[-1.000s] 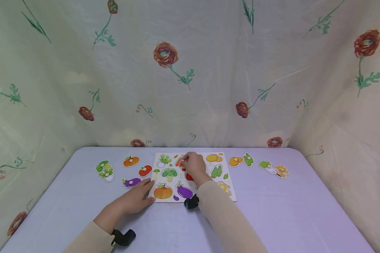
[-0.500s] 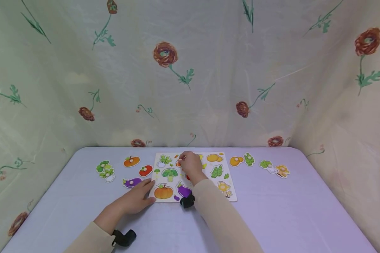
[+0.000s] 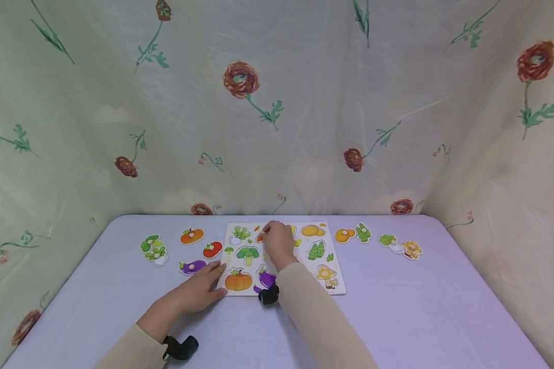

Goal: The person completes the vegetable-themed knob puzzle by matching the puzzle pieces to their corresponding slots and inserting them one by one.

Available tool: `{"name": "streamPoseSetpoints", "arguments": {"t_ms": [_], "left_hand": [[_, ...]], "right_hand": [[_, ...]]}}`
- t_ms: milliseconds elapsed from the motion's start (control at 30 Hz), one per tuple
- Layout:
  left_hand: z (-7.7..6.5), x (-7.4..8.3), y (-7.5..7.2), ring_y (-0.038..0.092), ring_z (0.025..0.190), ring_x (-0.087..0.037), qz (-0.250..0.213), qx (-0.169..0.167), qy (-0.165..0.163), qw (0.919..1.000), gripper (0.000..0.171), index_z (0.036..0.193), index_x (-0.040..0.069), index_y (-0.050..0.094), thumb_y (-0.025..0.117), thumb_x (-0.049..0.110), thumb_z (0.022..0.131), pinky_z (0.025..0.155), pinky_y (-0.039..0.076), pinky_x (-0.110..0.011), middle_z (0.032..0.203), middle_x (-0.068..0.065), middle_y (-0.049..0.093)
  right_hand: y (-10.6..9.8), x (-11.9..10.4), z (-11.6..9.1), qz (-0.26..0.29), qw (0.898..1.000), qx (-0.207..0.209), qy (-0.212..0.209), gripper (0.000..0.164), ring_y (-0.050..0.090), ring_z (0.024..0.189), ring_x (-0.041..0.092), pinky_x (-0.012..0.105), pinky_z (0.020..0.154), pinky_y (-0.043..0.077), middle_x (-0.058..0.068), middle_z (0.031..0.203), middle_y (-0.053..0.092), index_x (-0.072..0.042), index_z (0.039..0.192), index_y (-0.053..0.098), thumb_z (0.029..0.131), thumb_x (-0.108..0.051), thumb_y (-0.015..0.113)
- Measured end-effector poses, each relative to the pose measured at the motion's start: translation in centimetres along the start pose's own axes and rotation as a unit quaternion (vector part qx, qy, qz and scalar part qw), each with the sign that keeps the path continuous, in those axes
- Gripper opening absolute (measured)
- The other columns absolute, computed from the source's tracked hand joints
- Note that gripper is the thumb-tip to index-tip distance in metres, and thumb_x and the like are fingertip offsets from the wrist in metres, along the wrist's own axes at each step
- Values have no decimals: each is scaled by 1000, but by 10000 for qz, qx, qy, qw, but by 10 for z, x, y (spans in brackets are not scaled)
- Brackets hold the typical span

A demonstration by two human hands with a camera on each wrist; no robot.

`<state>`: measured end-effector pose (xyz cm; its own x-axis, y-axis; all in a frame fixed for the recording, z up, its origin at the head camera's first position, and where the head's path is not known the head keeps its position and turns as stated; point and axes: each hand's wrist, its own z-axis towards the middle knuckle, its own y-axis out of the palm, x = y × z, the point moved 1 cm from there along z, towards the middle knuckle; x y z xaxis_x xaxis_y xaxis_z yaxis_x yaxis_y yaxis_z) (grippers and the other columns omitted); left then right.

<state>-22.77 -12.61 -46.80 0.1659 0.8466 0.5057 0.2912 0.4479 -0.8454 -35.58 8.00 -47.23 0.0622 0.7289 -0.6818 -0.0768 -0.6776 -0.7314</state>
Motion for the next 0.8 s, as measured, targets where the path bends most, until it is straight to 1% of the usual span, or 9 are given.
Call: {"name": "streamPoseSetpoints", "arguments": {"t_ms": [100, 233, 333, 567, 667, 800], "left_hand": [[-1, 1, -1, 28, 148, -35, 9, -7, 1, 10000, 69, 154, 9, 40, 67, 35, 96, 114, 33, -57, 161, -15, 30], [-2, 2, -2, 28, 148, -35, -46, -9, 8, 10000, 69, 154, 8, 40, 68, 34, 96, 114, 32, -57, 161, -15, 30], [-2, 3, -2, 28, 148, -35, -61, -25, -1, 10000, 69, 154, 8, 40, 68, 33, 96, 114, 32, -57, 161, -15, 30], [-3, 4, -2, 28, 148, -36, -88, -42, -6, 10000, 68, 153, 8, 40, 68, 33, 96, 114, 32, -58, 161, -15, 30], [-3, 4, -2, 28, 148, -36, -73, -22, -1, 10000, 68, 153, 8, 41, 68, 33, 96, 114, 32, -58, 161, -16, 30], [-2, 4, -2, 28, 148, -36, -51, 6, -5, 10000, 69, 153, 8, 41, 69, 33, 95, 113, 33, -59, 161, -16, 31]], "right_hand": [[2, 1, 1, -26, 10000, 51, -5, 10, 54, 86, 23, 35, 76, 44, 2, 85, 63, -13, 90, 71, 94, -23, 72], [2, 0, 1, -32, 10000, -28, -11, 11, 54, 86, 23, 36, 77, 44, 3, 85, 64, -13, 87, 72, 94, -23, 72], [2, 1, 0, -29, 10000, -82, -5, 11, 54, 84, 23, 36, 77, 45, 2, 85, 64, -13, 88, 72, 94, -22, 72], [-1, 1, -3, 36, 9999, -18, -100, 11, 55, 78, 21, 34, 73, 46, 2, 83, 65, -12, 88, 71, 94, -21, 72], [-4, 0, -5, 217, 9997, -67, -90, 10, 56, 74, 20, 33, 70, 47, 3, 83, 65, -11, 91, 71, 94, -20, 72], [-9, 0, -6, 412, 9990, -74, -124, 11, 58, 74, 19, 31, 69, 49, 4, 87, 67, -9, 97, 72, 93, -19, 73]]}}
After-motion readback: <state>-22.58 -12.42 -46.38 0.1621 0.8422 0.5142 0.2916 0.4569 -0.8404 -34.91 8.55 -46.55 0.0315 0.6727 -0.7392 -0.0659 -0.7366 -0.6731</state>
